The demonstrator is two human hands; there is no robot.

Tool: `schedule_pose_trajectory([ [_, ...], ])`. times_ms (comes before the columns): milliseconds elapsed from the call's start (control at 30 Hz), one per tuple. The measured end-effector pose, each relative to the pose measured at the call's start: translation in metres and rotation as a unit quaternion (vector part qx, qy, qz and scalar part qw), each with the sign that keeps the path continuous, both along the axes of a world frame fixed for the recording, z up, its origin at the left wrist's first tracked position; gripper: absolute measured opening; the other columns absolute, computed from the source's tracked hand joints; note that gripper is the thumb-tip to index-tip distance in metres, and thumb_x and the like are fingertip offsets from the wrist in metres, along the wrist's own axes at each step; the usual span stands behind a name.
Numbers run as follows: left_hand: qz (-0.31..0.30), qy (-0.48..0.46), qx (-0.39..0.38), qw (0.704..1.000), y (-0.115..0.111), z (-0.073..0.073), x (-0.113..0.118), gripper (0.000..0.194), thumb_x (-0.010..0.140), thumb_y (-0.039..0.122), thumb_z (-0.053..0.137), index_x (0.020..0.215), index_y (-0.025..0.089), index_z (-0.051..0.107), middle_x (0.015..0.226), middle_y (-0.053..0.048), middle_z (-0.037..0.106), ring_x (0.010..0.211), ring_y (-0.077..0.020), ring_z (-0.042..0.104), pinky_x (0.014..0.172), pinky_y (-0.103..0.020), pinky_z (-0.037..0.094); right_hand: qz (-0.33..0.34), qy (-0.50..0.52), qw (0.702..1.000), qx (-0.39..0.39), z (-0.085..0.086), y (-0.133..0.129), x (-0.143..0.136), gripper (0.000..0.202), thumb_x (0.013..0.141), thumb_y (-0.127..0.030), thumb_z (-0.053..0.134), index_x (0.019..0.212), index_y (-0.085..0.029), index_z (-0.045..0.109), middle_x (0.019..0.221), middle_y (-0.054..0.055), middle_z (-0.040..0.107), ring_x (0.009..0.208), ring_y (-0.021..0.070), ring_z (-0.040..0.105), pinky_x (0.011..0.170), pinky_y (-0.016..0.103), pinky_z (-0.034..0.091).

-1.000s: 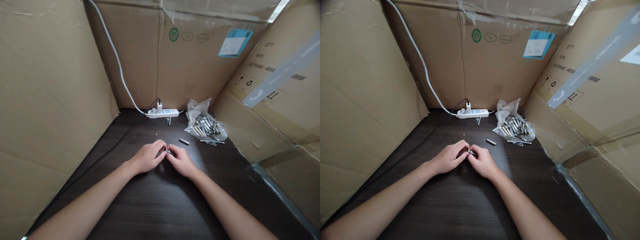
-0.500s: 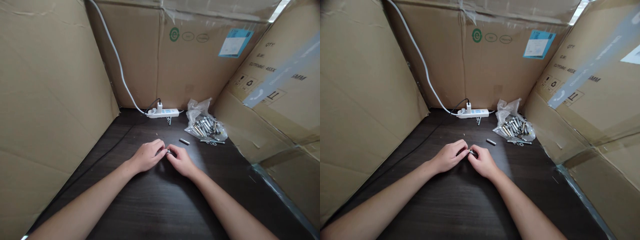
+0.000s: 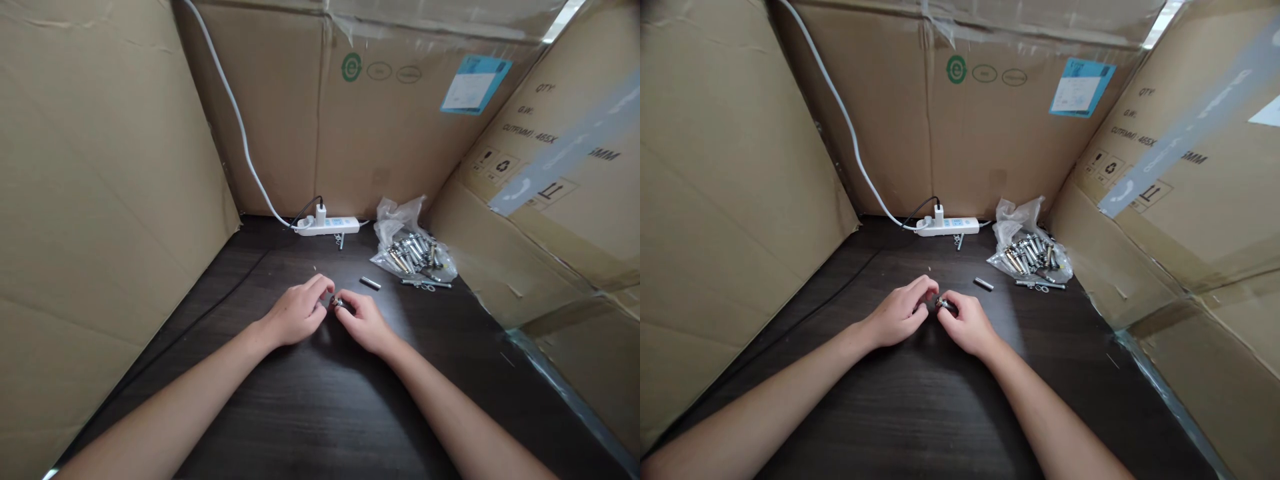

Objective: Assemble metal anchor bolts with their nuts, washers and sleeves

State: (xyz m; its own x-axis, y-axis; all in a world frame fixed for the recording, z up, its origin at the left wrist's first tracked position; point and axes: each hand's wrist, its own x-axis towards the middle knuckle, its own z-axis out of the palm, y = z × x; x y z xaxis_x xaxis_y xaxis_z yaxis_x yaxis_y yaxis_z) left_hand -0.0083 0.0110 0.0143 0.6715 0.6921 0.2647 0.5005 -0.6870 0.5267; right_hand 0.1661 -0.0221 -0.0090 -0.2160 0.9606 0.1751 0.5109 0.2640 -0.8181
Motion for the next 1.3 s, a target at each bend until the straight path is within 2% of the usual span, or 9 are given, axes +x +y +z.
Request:
schedule_pose_trajectory([
  [100,0.016,0.006,0.005,1.000,0.0011,-0.0003,0.0004,0.007,0.088,0.022,0.041,0.088,0.020,0.047,0.085,0.000,0.053,0.072,-0.0134,0.051,0.065,-0.025,0.039,-0.005,-0.009,1.000,0.001,0.0007,-0.0001,0.0000,0.011,0.076,-0.017,0.045,0.068,-0.017,0.053,0.061,-0.004,0.050,0.060,0.0109,0.044,0.058,0.021,0.033],
  [267,0.012,0.024,0.000,1.000,0.0017,-0.0010,0.0016,0.023,0.093,0.036,0.037,0.085,0.020,0.051,0.084,0.000,0.055,0.073,-0.0133,0.052,0.066,-0.025,0.040,-0.003,-0.013,1.000,0.007,-0.0001,-0.0007,-0.0006,0.012,0.076,-0.019,0.046,0.066,-0.017,0.051,0.058,-0.005,0.046,0.056,0.0100,0.040,0.054,0.020,0.030],
  [433,-0.007,0.024,-0.003,1.000,0.0001,-0.0008,0.0015,0.013,0.090,0.028,0.042,0.094,0.022,0.052,0.091,0.000,0.056,0.078,-0.0144,0.055,0.069,-0.025,0.042,-0.004,-0.011,1.000,0.005,-0.0007,-0.0005,-0.0004,0.013,0.077,-0.019,0.046,0.064,-0.018,0.048,0.058,-0.005,0.045,0.057,0.0102,0.040,0.054,0.021,0.030],
  [567,-0.001,0.014,-0.003,1.000,-0.0007,-0.0002,0.0012,0.020,0.086,0.019,0.044,0.105,0.022,0.049,0.097,-0.001,0.056,0.081,-0.0151,0.056,0.072,-0.026,0.043,0.007,-0.008,1.000,-0.006,-0.0003,-0.0003,-0.0001,0.012,0.076,-0.017,0.045,0.066,-0.018,0.050,0.060,-0.004,0.048,0.059,0.0108,0.043,0.057,0.021,0.032],
  [733,0.005,0.013,-0.002,1.000,0.0001,0.0005,0.0012,0.011,0.090,0.026,0.041,0.093,0.021,0.050,0.090,-0.001,0.055,0.075,-0.0143,0.053,0.067,-0.026,0.041,0.007,-0.012,1.000,0.001,-0.0005,-0.0003,-0.0001,0.013,0.077,-0.018,0.046,0.064,-0.018,0.049,0.059,-0.004,0.048,0.058,0.0107,0.042,0.056,0.021,0.031],
  [867,0.000,0.015,-0.006,1.000,0.0006,0.0000,0.0017,0.020,0.093,0.034,0.039,0.089,0.020,0.052,0.088,0.000,0.056,0.075,-0.0137,0.053,0.066,-0.025,0.041,0.008,-0.015,1.000,0.006,-0.0007,-0.0007,-0.0003,0.015,0.079,-0.020,0.046,0.065,-0.017,0.051,0.058,-0.004,0.048,0.058,0.0107,0.042,0.055,0.021,0.031],
  [1067,-0.013,0.019,-0.004,1.000,0.0004,-0.0002,0.0012,0.019,0.093,0.033,0.039,0.096,0.021,0.053,0.092,-0.001,0.056,0.079,-0.0146,0.055,0.070,-0.026,0.043,0.006,-0.014,1.000,0.003,-0.0005,-0.0004,0.0002,0.014,0.079,-0.020,0.047,0.068,-0.016,0.054,0.062,-0.003,0.051,0.060,0.0111,0.043,0.058,0.021,0.033],
  [1167,-0.022,0.010,-0.004,1.000,-0.0006,0.0000,0.0007,0.018,0.091,0.028,0.041,0.103,0.023,0.052,0.096,-0.001,0.055,0.082,-0.0147,0.055,0.072,-0.026,0.044,0.006,-0.005,1.000,0.002,0.0000,-0.0002,0.0004,0.013,0.079,-0.019,0.046,0.072,-0.016,0.057,0.067,-0.002,0.055,0.063,0.0119,0.046,0.061,0.021,0.035],
  [1300,-0.024,-0.016,-0.008,1.000,-0.0018,-0.0001,0.0005,0.028,0.086,0.017,0.042,0.113,0.024,0.049,0.100,-0.002,0.054,0.083,-0.0142,0.055,0.073,-0.026,0.044,0.014,0.008,1.000,0.003,0.0005,-0.0002,0.0002,0.012,0.078,-0.017,0.046,0.072,-0.017,0.057,0.065,-0.003,0.053,0.062,0.0122,0.046,0.060,0.021,0.035],
])
